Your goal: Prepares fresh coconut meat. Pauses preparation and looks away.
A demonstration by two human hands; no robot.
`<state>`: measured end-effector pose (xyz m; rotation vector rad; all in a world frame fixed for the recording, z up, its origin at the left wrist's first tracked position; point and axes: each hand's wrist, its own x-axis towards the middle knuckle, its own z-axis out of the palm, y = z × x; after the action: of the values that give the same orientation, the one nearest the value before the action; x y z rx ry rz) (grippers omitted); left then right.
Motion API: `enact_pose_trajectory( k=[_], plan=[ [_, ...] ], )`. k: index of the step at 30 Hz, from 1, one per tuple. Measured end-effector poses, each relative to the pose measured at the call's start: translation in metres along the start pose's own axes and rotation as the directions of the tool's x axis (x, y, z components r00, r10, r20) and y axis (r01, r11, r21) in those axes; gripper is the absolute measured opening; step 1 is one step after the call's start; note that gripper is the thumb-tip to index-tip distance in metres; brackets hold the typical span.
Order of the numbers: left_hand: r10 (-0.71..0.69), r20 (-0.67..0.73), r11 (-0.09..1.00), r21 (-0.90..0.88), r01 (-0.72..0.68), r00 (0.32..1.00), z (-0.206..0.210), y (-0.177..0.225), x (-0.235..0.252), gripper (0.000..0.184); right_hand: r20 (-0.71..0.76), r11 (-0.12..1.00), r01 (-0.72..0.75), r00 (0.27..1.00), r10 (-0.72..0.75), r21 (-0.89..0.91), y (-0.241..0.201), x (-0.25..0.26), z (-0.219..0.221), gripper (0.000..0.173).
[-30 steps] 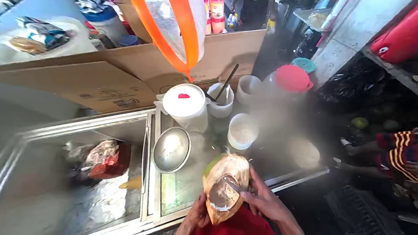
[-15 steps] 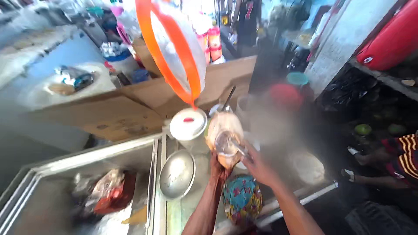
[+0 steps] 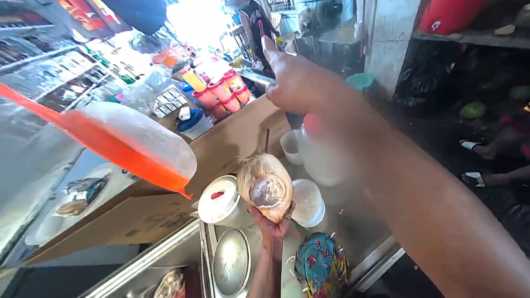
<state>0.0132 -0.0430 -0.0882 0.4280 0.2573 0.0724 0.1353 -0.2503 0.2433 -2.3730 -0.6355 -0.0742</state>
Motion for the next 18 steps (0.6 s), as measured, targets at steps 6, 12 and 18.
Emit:
enact_pose_trajectory(
  k=[6, 12, 18],
  plan=[
    [0.053, 0.103, 0.998, -0.028, -0.050, 0.993, 0.002, 0.009, 0.008, 0.110, 0.125, 0.976, -0.060, 0.992, 0.034, 0.210, 0.062, -0.072, 0.087, 0.048],
    [0.204, 0.101, 0.965, 0.146, -0.217, 0.974, -0.005, 0.008, 0.039, 0.100, 0.484, 0.930, -0.289, 0.862, 0.150, 0.226, 0.071, -0.121, 0.178, 0.053],
    [0.250, 0.193, 0.917, 0.267, -0.296, 0.949, 0.001, -0.006, 0.028, 0.070, 0.339, 0.799, -0.444, 0.885, 0.320, 0.406, 0.052, -0.120, 0.231, 0.052]
  ],
)
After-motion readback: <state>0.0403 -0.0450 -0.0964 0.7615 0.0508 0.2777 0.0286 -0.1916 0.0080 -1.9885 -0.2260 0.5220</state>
